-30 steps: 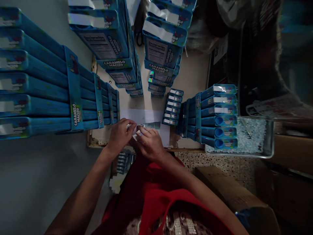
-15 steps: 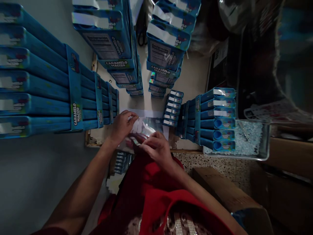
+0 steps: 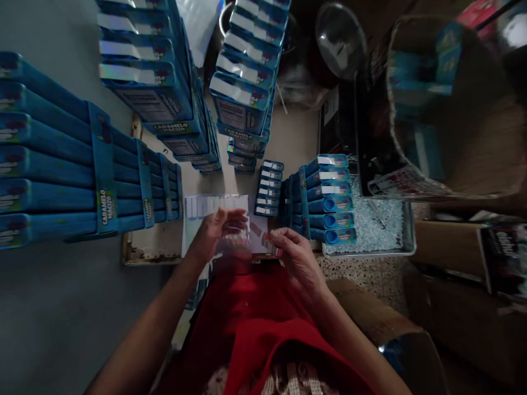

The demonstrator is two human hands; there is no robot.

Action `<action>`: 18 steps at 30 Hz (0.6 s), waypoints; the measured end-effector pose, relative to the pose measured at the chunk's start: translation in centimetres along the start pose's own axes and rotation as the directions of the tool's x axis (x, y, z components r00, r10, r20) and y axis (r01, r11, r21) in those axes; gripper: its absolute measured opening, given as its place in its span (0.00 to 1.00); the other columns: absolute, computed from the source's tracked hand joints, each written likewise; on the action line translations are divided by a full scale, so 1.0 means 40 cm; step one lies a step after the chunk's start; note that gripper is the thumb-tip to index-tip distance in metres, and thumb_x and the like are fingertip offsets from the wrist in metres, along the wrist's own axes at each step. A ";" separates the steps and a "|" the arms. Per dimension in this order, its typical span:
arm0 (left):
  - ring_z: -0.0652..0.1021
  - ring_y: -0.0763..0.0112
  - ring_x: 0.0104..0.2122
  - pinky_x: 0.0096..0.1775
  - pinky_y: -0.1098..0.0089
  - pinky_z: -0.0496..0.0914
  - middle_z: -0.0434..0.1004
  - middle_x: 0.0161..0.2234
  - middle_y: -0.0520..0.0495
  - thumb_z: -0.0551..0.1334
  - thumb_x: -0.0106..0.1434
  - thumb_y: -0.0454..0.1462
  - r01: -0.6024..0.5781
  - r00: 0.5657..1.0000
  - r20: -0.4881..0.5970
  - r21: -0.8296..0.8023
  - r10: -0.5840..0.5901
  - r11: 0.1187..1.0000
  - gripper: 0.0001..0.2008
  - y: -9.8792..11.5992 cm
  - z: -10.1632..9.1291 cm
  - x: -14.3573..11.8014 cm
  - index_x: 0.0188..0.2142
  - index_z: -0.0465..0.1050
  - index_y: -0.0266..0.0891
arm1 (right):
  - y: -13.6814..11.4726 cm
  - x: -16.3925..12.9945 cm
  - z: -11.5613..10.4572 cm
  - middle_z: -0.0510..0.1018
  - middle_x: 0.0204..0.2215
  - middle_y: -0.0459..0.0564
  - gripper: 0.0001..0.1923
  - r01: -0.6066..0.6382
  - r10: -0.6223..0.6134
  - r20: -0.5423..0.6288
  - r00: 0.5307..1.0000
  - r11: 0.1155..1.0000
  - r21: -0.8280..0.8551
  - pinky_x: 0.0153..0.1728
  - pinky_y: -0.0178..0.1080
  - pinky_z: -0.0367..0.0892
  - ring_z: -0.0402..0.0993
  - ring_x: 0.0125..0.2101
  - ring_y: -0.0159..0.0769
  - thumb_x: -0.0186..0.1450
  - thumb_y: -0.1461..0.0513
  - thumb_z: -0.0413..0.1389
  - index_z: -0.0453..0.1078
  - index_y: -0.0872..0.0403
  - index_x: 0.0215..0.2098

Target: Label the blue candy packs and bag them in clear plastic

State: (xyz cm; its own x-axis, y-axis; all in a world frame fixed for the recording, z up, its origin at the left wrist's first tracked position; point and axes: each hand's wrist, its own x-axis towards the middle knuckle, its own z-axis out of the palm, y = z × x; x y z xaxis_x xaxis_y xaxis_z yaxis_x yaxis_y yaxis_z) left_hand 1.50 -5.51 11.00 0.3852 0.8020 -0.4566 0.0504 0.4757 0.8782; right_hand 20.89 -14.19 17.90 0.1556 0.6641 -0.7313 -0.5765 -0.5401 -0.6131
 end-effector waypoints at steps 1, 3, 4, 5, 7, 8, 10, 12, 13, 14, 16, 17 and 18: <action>0.82 0.55 0.42 0.43 0.59 0.76 0.83 0.44 0.36 0.58 0.64 0.63 0.067 0.994 0.088 -0.120 -0.057 0.991 0.34 0.007 0.029 -0.012 0.49 0.80 0.36 | -0.012 -0.010 -0.006 0.75 0.25 0.43 0.16 -0.003 0.004 -0.015 1.000 1.000 0.007 0.26 0.32 0.65 0.65 0.24 0.28 0.54 0.54 0.74 0.75 0.53 0.27; 0.81 0.61 0.37 0.39 0.64 0.75 0.84 0.39 0.40 0.71 0.56 0.58 0.156 0.979 0.158 -0.189 -0.126 0.970 0.29 0.025 0.075 -0.024 0.45 0.82 0.37 | -0.032 -0.028 -0.018 0.76 0.26 0.43 0.16 -0.004 0.004 -0.026 1.000 1.000 0.012 0.28 0.32 0.67 0.66 0.24 0.28 0.53 0.53 0.74 0.76 0.53 0.27; 0.80 0.64 0.33 0.37 0.67 0.74 0.83 0.35 0.42 0.76 0.51 0.53 0.185 0.975 0.155 -0.177 -0.158 0.967 0.25 0.034 0.093 -0.025 0.42 0.82 0.37 | -0.039 -0.037 -0.024 0.76 0.26 0.44 0.17 0.002 -0.002 -0.026 1.000 1.000 0.008 0.28 0.33 0.68 0.68 0.25 0.29 0.53 0.52 0.74 0.76 0.53 0.28; 0.79 0.68 0.30 0.35 0.69 0.73 0.83 0.32 0.45 0.78 0.49 0.48 0.210 0.972 0.142 -0.159 -0.188 0.965 0.22 0.045 0.107 -0.024 0.38 0.83 0.38 | -0.045 -0.046 -0.032 0.77 0.26 0.44 0.17 0.012 -0.012 -0.031 0.999 1.000 -0.002 0.29 0.33 0.69 0.68 0.25 0.29 0.53 0.52 0.74 0.76 0.54 0.28; 0.76 0.72 0.26 0.32 0.71 0.71 0.80 0.27 0.48 0.79 0.47 0.45 0.225 0.970 0.121 -0.143 -0.209 0.964 0.17 0.067 0.132 -0.021 0.32 0.82 0.38 | -0.059 -0.066 -0.052 0.77 0.26 0.45 0.18 0.043 -0.045 -0.065 0.997 0.998 -0.042 0.28 0.33 0.70 0.69 0.25 0.29 0.52 0.51 0.74 0.77 0.54 0.28; 0.75 0.72 0.26 0.31 0.71 0.70 0.80 0.27 0.48 0.78 0.48 0.46 0.220 0.971 0.124 -0.138 -0.203 0.966 0.16 0.078 0.146 -0.021 0.30 0.82 0.38 | -0.069 -0.077 -0.065 0.78 0.26 0.45 0.18 0.057 -0.064 -0.089 0.994 0.995 -0.080 0.27 0.33 0.70 0.70 0.25 0.29 0.51 0.51 0.74 0.77 0.54 0.29; 0.75 0.73 0.25 0.30 0.72 0.70 0.80 0.26 0.48 0.78 0.50 0.46 0.205 0.972 0.140 -0.124 -0.187 0.971 0.15 0.104 0.181 -0.025 0.29 0.82 0.38 | -0.099 -0.102 -0.096 0.79 0.27 0.47 0.18 0.071 -0.094 -0.130 0.987 0.982 -0.173 0.25 0.34 0.70 0.72 0.26 0.32 0.51 0.50 0.74 0.79 0.54 0.30; 0.74 0.74 0.24 0.29 0.73 0.68 0.78 0.24 0.50 0.76 0.52 0.45 0.189 0.974 0.151 -0.117 -0.171 0.975 0.13 0.129 0.229 -0.029 0.29 0.82 0.38 | -0.147 -0.124 -0.129 0.80 0.27 0.48 0.17 0.096 -0.150 -0.161 0.976 0.950 -0.298 0.22 0.34 0.71 0.74 0.26 0.34 0.54 0.49 0.72 0.80 0.53 0.31; 0.73 0.74 0.23 0.28 0.73 0.67 0.77 0.23 0.50 0.76 0.53 0.45 0.182 0.975 0.148 -0.121 -0.164 0.976 0.13 0.140 0.258 -0.030 0.29 0.82 0.38 | -0.175 -0.130 -0.145 0.80 0.27 0.48 0.16 0.126 -0.205 -0.175 0.963 0.916 -0.381 0.21 0.35 0.71 0.74 0.26 0.35 0.55 0.49 0.71 0.81 0.53 0.31; 0.73 0.75 0.23 0.27 0.74 0.66 0.76 0.22 0.51 0.75 0.54 0.46 0.173 0.979 0.135 -0.130 -0.156 0.976 0.13 0.149 0.288 -0.027 0.29 0.81 0.39 | -0.205 -0.130 -0.160 0.81 0.27 0.48 0.15 0.162 -0.274 -0.181 0.944 0.868 -0.469 0.21 0.35 0.70 0.74 0.26 0.34 0.57 0.50 0.70 0.81 0.53 0.31; 0.71 0.76 0.22 0.26 0.74 0.64 0.74 0.21 0.53 0.74 0.56 0.46 0.149 0.987 0.087 -0.149 -0.138 0.978 0.13 0.157 0.345 -0.013 0.28 0.80 0.39 | -0.261 -0.111 -0.186 0.80 0.25 0.48 0.14 0.225 -0.424 -0.174 0.889 0.734 -0.640 0.20 0.34 0.68 0.73 0.24 0.33 0.59 0.51 0.69 0.82 0.53 0.30; 0.70 0.77 0.21 0.26 0.75 0.63 0.73 0.21 0.53 0.73 0.56 0.46 0.135 0.990 0.053 -0.155 -0.128 0.979 0.13 0.157 0.369 -0.002 0.28 0.80 0.39 | -0.283 -0.092 -0.196 0.80 0.24 0.48 0.13 0.239 -0.479 -0.159 0.864 0.666 -0.706 0.20 0.34 0.67 0.72 0.23 0.32 0.59 0.52 0.68 0.83 0.53 0.30; 0.70 0.77 0.21 0.26 0.74 0.63 0.73 0.21 0.53 0.73 0.56 0.46 0.117 0.993 0.013 -0.158 -0.116 0.980 0.13 0.153 0.389 0.012 0.27 0.79 0.39 | -0.301 -0.069 -0.205 0.80 0.24 0.48 0.12 0.247 -0.519 -0.145 0.843 0.611 -0.752 0.19 0.33 0.66 0.72 0.22 0.32 0.59 0.52 0.68 0.83 0.53 0.30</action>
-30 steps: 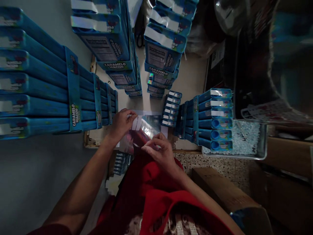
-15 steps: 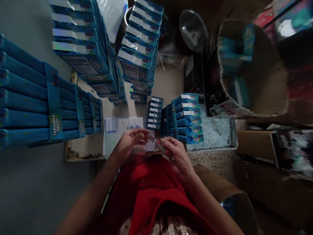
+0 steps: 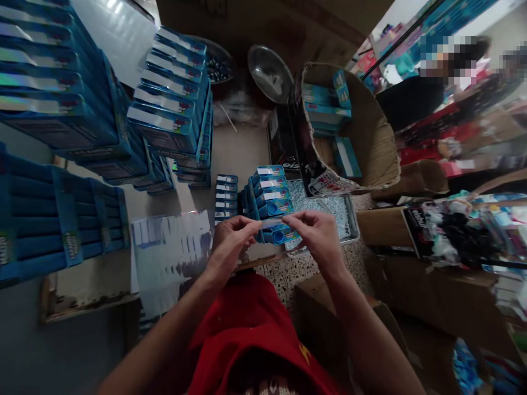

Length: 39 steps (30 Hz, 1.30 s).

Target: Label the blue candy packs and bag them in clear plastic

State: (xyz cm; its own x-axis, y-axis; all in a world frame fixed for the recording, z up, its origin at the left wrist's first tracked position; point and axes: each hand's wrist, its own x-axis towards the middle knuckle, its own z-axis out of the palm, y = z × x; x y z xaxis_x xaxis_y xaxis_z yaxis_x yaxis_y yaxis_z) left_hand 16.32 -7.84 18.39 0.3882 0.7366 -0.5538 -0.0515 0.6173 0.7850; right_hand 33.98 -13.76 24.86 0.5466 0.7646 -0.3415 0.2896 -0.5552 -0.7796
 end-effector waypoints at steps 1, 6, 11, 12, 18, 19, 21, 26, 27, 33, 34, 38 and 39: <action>0.70 0.77 0.22 0.26 0.74 0.63 0.73 0.21 0.53 0.73 0.56 0.46 -0.021 0.999 -0.036 0.003 0.021 1.000 0.13 -0.006 0.014 0.015 0.27 0.79 0.39 | 0.004 0.029 0.000 0.79 0.22 0.47 0.11 0.027 -0.028 -0.013 1.000 0.999 -0.045 0.19 0.33 0.65 0.71 0.21 0.31 0.59 0.53 0.67 0.83 0.53 0.30; 0.72 0.74 0.24 0.28 0.71 0.65 0.76 0.24 0.51 0.73 0.56 0.47 -0.076 0.990 -0.113 0.062 0.082 0.995 0.13 -0.035 0.035 0.074 0.29 0.81 0.39 | 0.040 0.117 0.021 0.75 0.18 0.44 0.10 0.065 -0.066 -0.004 0.998 0.989 -0.136 0.18 0.33 0.59 0.69 0.18 0.29 0.60 0.53 0.66 0.82 0.51 0.28; 0.73 0.71 0.25 0.29 0.69 0.67 0.77 0.25 0.50 0.72 0.57 0.47 -0.115 0.984 -0.130 0.079 0.125 0.990 0.12 -0.047 0.042 0.098 0.30 0.81 0.40 | 0.071 0.138 0.023 0.73 0.17 0.42 0.09 0.090 -0.093 -0.017 0.996 0.988 -0.128 0.20 0.35 0.58 0.66 0.17 0.29 0.60 0.54 0.66 0.82 0.50 0.29; 0.73 0.71 0.25 0.29 0.69 0.67 0.77 0.25 0.50 0.72 0.57 0.47 -0.117 0.983 -0.133 0.077 0.126 0.990 0.13 -0.049 0.044 0.101 0.30 0.81 0.40 | 0.078 0.143 0.024 0.73 0.17 0.42 0.09 0.087 -0.088 -0.004 0.996 0.989 -0.119 0.20 0.35 0.58 0.66 0.17 0.30 0.61 0.54 0.66 0.81 0.50 0.29; 0.74 0.71 0.26 0.30 0.69 0.68 0.76 0.26 0.50 0.71 0.56 0.48 -0.029 0.994 -0.106 0.038 0.033 0.999 0.14 -0.073 0.054 0.138 0.31 0.80 0.40 | 0.105 0.180 0.021 0.71 0.19 0.42 0.17 0.036 -0.043 -0.075 0.996 0.996 -0.080 0.24 0.37 0.62 0.69 0.22 0.33 0.52 0.53 0.73 0.75 0.51 0.30; 0.74 0.71 0.27 0.31 0.69 0.69 0.77 0.27 0.50 0.71 0.56 0.48 -0.012 0.995 -0.104 0.024 0.014 1.000 0.14 -0.082 0.055 0.147 0.33 0.79 0.40 | 0.103 0.181 0.014 0.71 0.20 0.41 0.20 -0.002 -0.003 -0.102 0.995 0.999 -0.043 0.23 0.37 0.63 0.69 0.22 0.34 0.49 0.53 0.75 0.73 0.50 0.32; 0.75 0.71 0.28 0.31 0.69 0.69 0.77 0.30 0.51 0.72 0.54 0.47 0.028 0.992 -0.123 -0.009 -0.029 1.000 0.16 -0.104 0.053 0.161 0.38 0.78 0.40 | 0.091 0.172 -0.007 0.70 0.20 0.40 0.24 -0.077 0.082 -0.101 0.991 0.995 0.059 0.21 0.37 0.64 0.69 0.21 0.34 0.48 0.52 0.76 0.69 0.49 0.33; 0.77 0.68 0.35 0.36 0.68 0.72 0.76 0.35 0.50 0.71 0.58 0.44 -0.196 0.912 -0.327 0.178 0.246 0.964 0.16 -0.111 0.045 0.098 0.43 0.72 0.42 | 0.036 0.107 -0.046 0.64 0.16 0.36 0.22 -0.070 0.093 -0.060 0.994 0.948 0.312 0.17 0.38 0.69 0.63 0.18 0.31 0.55 0.48 0.72 0.66 0.48 0.33; 0.77 0.67 0.36 0.38 0.68 0.72 0.77 0.36 0.49 0.69 0.61 0.44 -0.256 0.894 -0.312 0.232 0.321 0.938 0.13 -0.097 0.048 0.066 0.42 0.73 0.43 | 0.026 0.095 -0.045 0.64 0.16 0.36 0.22 -0.065 0.089 -0.054 0.995 0.937 0.343 0.17 0.38 0.69 0.64 0.18 0.31 0.55 0.48 0.72 0.66 0.48 0.32; 0.77 0.69 0.29 0.30 0.68 0.72 0.81 0.41 0.47 0.76 0.52 0.46 -0.080 0.993 0.088 0.046 0.076 0.996 0.29 -0.021 0.096 -0.056 0.52 0.76 0.45 | -0.005 0.059 0.002 0.72 0.20 0.40 0.23 -0.083 0.089 0.003 0.996 0.921 0.379 0.16 0.36 0.66 0.70 0.19 0.34 0.55 0.47 0.72 0.65 0.48 0.31; 0.77 0.69 0.28 0.29 0.68 0.72 0.81 0.39 0.47 0.77 0.50 0.46 -0.019 0.993 0.117 0.017 0.016 1.000 0.27 -0.021 0.101 -0.055 0.49 0.77 0.44 | -0.006 0.055 0.007 0.72 0.19 0.40 0.23 -0.073 0.079 -0.002 0.997 0.928 0.365 0.16 0.36 0.65 0.69 0.19 0.33 0.55 0.47 0.72 0.66 0.48 0.31; 0.71 0.73 0.21 0.25 0.71 0.65 0.73 0.21 0.52 0.75 0.54 0.49 0.087 0.983 0.162 0.002 -0.086 0.996 0.16 -0.041 0.080 -0.039 0.29 0.76 0.41 | 0.010 0.035 -0.003 0.71 0.19 0.38 0.22 -0.040 0.039 0.009 0.999 0.935 0.352 0.20 0.35 0.65 0.67 0.19 0.30 0.56 0.47 0.72 0.67 0.49 0.34; 0.69 0.74 0.20 0.24 0.71 0.63 0.72 0.20 0.53 0.74 0.54 0.50 0.097 0.980 0.174 0.007 -0.097 0.995 0.17 -0.044 0.068 -0.037 0.28 0.76 0.41 | 0.020 0.030 -0.011 0.72 0.20 0.38 0.23 -0.044 0.030 0.043 0.999 0.928 0.370 0.23 0.35 0.66 0.69 0.21 0.30 0.55 0.49 0.73 0.68 0.49 0.36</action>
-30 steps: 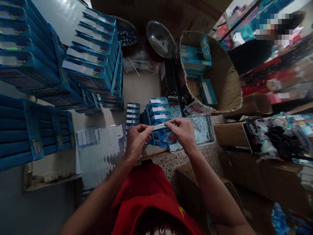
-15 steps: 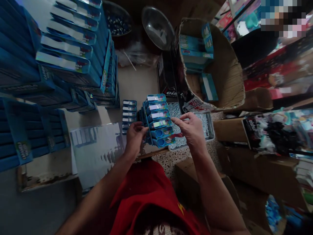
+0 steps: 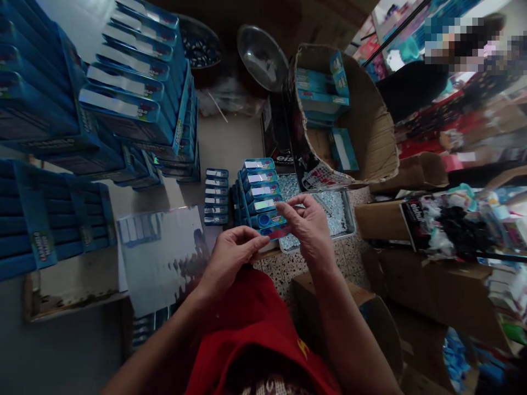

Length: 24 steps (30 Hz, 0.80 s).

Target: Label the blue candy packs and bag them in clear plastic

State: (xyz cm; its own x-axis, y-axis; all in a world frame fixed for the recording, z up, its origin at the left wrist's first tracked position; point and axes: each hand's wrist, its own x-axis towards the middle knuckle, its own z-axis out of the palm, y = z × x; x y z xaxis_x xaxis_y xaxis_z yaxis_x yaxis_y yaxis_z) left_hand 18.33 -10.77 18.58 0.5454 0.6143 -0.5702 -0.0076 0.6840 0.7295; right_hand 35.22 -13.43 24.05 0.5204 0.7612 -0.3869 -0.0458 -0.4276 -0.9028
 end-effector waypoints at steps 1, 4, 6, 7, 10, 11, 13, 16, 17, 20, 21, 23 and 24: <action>0.68 0.74 0.19 0.24 0.72 0.62 0.71 0.19 0.53 0.74 0.54 0.50 0.010 1.000 0.006 0.003 -0.010 1.000 0.17 0.000 -0.013 -0.002 0.27 0.75 0.41 | 0.009 -0.004 -0.012 0.75 0.22 0.39 0.23 -0.010 0.009 0.042 0.999 1.000 0.023 0.26 0.35 0.67 0.71 0.23 0.31 0.54 0.51 0.74 0.69 0.49 0.38; 0.67 0.75 0.20 0.24 0.72 0.61 0.70 0.20 0.53 0.74 0.55 0.50 0.006 1.000 -0.026 0.067 -0.004 0.998 0.17 0.015 -0.045 -0.004 0.27 0.75 0.41 | 0.042 -0.010 -0.039 0.79 0.27 0.42 0.25 -0.045 0.040 0.096 0.995 0.997 0.055 0.33 0.37 0.71 0.75 0.29 0.32 0.51 0.56 0.75 0.70 0.51 0.41; 0.67 0.74 0.20 0.25 0.71 0.60 0.70 0.20 0.53 0.73 0.55 0.51 -0.020 0.997 -0.071 0.153 0.032 0.988 0.17 0.031 -0.054 0.004 0.26 0.76 0.41 | 0.062 -0.005 -0.041 0.80 0.28 0.43 0.22 -0.035 0.034 0.041 0.999 0.999 0.026 0.35 0.38 0.71 0.77 0.30 0.33 0.53 0.56 0.74 0.71 0.51 0.40; 0.68 0.73 0.21 0.25 0.71 0.60 0.70 0.20 0.52 0.73 0.56 0.51 -0.026 0.995 -0.088 0.199 0.044 0.980 0.17 0.039 -0.055 0.011 0.27 0.76 0.41 | 0.070 -0.001 -0.037 0.81 0.29 0.44 0.21 -0.016 0.016 0.007 1.000 1.000 -0.006 0.35 0.38 0.71 0.77 0.30 0.34 0.54 0.57 0.73 0.70 0.51 0.40; 0.69 0.71 0.22 0.25 0.71 0.61 0.72 0.21 0.51 0.72 0.56 0.51 -0.013 0.990 -0.131 0.284 0.053 0.959 0.17 0.052 -0.051 0.038 0.27 0.77 0.41 | 0.077 0.018 -0.018 0.81 0.28 0.43 0.19 0.042 -0.051 -0.061 0.997 0.989 -0.139 0.34 0.39 0.71 0.77 0.30 0.35 0.55 0.59 0.70 0.68 0.51 0.40; 0.70 0.71 0.22 0.25 0.70 0.61 0.72 0.21 0.51 0.72 0.56 0.51 -0.011 0.989 -0.136 0.296 0.053 0.955 0.16 0.053 -0.051 0.048 0.27 0.78 0.41 | 0.076 0.024 -0.011 0.80 0.28 0.43 0.19 0.054 -0.069 -0.077 0.995 0.981 -0.185 0.34 0.39 0.71 0.77 0.30 0.35 0.55 0.60 0.69 0.68 0.51 0.40; 0.70 0.71 0.22 0.25 0.70 0.61 0.72 0.21 0.51 0.72 0.55 0.50 -0.007 0.990 -0.134 0.308 0.050 0.951 0.16 0.049 -0.054 0.064 0.27 0.78 0.40 | 0.074 0.035 -0.002 0.79 0.27 0.42 0.18 0.064 -0.092 -0.098 0.991 0.964 -0.257 0.33 0.39 0.69 0.76 0.29 0.35 0.55 0.62 0.67 0.67 0.50 0.40; 0.70 0.71 0.22 0.25 0.70 0.61 0.73 0.22 0.51 0.72 0.56 0.50 -0.009 0.990 -0.132 0.296 0.050 0.955 0.16 0.032 -0.063 0.082 0.28 0.78 0.40 | 0.082 0.048 -0.001 0.78 0.26 0.42 0.17 0.068 -0.096 -0.081 0.992 0.953 -0.295 0.32 0.39 0.68 0.75 0.29 0.35 0.56 0.63 0.66 0.67 0.50 0.41; 0.70 0.71 0.22 0.25 0.70 0.62 0.73 0.22 0.51 0.72 0.56 0.50 -0.011 0.989 -0.137 0.276 0.051 0.961 0.16 0.022 -0.063 0.087 0.29 0.78 0.40 | 0.087 0.052 -0.003 0.77 0.26 0.42 0.18 0.076 -0.106 -0.083 0.991 0.949 -0.306 0.32 0.39 0.68 0.74 0.28 0.35 0.56 0.63 0.67 0.67 0.50 0.41; 0.73 0.70 0.24 0.28 0.69 0.66 0.75 0.25 0.51 0.71 0.58 0.47 -0.038 0.984 -0.160 0.207 0.072 0.978 0.13 -0.025 -0.042 0.101 0.29 0.77 0.41 | 0.111 0.063 -0.019 0.73 0.28 0.42 0.24 0.114 -0.209 -0.191 0.959 0.902 -0.417 0.32 0.39 0.65 0.68 0.30 0.35 0.48 0.59 0.74 0.68 0.49 0.38; 0.74 0.69 0.26 0.30 0.68 0.68 0.77 0.26 0.50 0.70 0.59 0.46 -0.063 0.981 -0.167 0.195 0.096 0.979 0.12 -0.047 -0.030 0.108 0.28 0.77 0.41 | 0.121 0.067 -0.027 0.71 0.28 0.42 0.27 0.104 -0.225 -0.231 0.947 0.891 -0.441 0.31 0.38 0.64 0.66 0.30 0.34 0.45 0.58 0.76 0.68 0.49 0.36; 0.77 0.67 0.31 0.35 0.67 0.71 0.79 0.30 0.48 0.70 0.58 0.44 -0.136 0.967 -0.190 0.185 0.172 0.973 0.09 -0.095 -0.014 0.129 0.30 0.78 0.41 | 0.141 0.073 -0.049 0.68 0.28 0.41 0.29 0.026 -0.120 -0.258 0.959 0.940 -0.341 0.29 0.37 0.62 0.63 0.29 0.33 0.41 0.56 0.78 0.68 0.50 0.34; 0.78 0.67 0.33 0.37 0.67 0.72 0.79 0.33 0.48 0.72 0.56 0.43 -0.167 0.956 -0.210 0.186 0.205 0.968 0.10 -0.118 -0.018 0.142 0.34 0.79 0.42 | 0.152 0.074 -0.062 0.68 0.28 0.41 0.29 -0.042 -0.009 -0.235 0.972 0.977 -0.208 0.28 0.37 0.61 0.63 0.28 0.32 0.41 0.55 0.78 0.68 0.49 0.35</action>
State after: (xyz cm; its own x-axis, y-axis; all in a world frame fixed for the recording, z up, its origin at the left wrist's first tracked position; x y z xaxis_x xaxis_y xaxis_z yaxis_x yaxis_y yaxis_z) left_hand 20.85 -10.24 11.62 0.3434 0.8102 -0.4750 0.0572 0.4868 0.8716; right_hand 38.62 -14.99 17.89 0.7068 0.6288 -0.3241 0.1107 -0.5509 -0.8272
